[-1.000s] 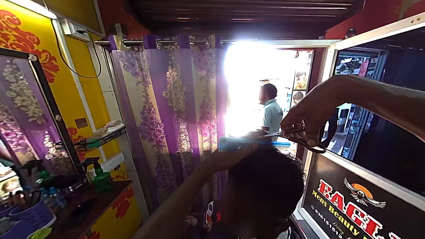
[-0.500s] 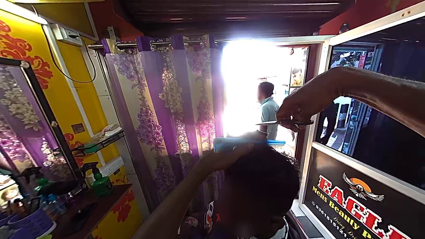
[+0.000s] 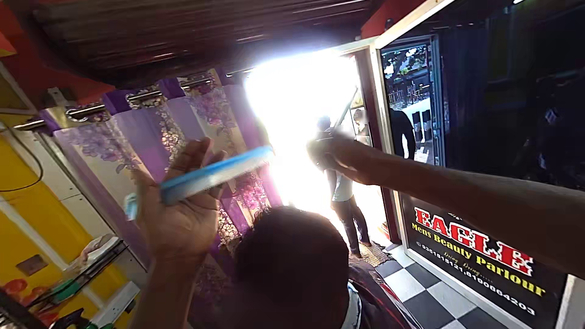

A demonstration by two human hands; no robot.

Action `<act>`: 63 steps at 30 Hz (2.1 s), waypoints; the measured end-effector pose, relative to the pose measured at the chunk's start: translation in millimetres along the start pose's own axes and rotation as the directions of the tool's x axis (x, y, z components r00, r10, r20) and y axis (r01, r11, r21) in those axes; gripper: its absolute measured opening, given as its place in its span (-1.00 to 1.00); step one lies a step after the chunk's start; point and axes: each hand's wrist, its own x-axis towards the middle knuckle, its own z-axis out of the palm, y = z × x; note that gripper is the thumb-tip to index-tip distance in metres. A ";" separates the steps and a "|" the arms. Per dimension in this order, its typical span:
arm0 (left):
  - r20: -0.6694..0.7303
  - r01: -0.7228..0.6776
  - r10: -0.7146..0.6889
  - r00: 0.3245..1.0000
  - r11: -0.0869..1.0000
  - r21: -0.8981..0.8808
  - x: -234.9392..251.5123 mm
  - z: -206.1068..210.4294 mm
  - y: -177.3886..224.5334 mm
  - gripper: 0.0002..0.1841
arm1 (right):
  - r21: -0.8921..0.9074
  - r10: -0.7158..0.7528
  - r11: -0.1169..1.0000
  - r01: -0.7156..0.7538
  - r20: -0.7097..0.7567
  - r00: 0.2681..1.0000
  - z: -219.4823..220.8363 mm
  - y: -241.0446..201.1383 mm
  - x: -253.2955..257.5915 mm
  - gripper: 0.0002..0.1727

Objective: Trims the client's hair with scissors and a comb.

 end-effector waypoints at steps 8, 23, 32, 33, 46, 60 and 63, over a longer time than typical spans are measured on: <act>0.082 -0.108 0.088 0.993 0.956 0.273 -5.6 35.2 0.6 -0.26 | 0.155 -0.594 0.798 0.582 0.366 0.717 26.1 55.2 16.9 -0.71; 0.164 0.599 -0.583 0.796 0.797 -0.071 -189.2 -175.8 -106.0 -0.43 | -0.662 -0.508 -0.325 0.675 0.725 0.466 55.3 10.4 -63.8 -0.86; 0.659 0.386 -0.362 0.659 0.915 0.116 -84.9 -103.1 -86.3 -0.08 | -0.900 -0.472 -0.088 0.427 0.415 0.778 11.0 52.3 -42.0 -0.89; 0.675 0.354 -0.377 0.635 0.918 0.179 -72.8 -90.6 -86.2 -0.04 | -0.910 -0.486 -0.053 0.411 0.383 0.786 7.1 60.7 -43.4 -0.90; 0.561 0.480 -0.545 0.623 0.833 0.275 -35.8 -45.5 -145.3 -0.10 | -0.892 0.050 0.433 0.126 0.164 0.985 -32.8 112.3 -23.9 -0.84; 0.415 0.234 -0.345 0.842 0.926 0.297 -55.9 -40.7 -136.4 -0.10 | -0.907 -0.760 -0.067 0.415 0.316 0.568 -25.4 126.3 -2.5 -0.90; 0.428 0.176 -0.299 0.853 0.936 0.304 -55.5 -41.7 -130.2 -0.09 | -0.892 -0.777 -0.150 0.426 0.373 0.507 -22.6 109.1 1.8 -0.91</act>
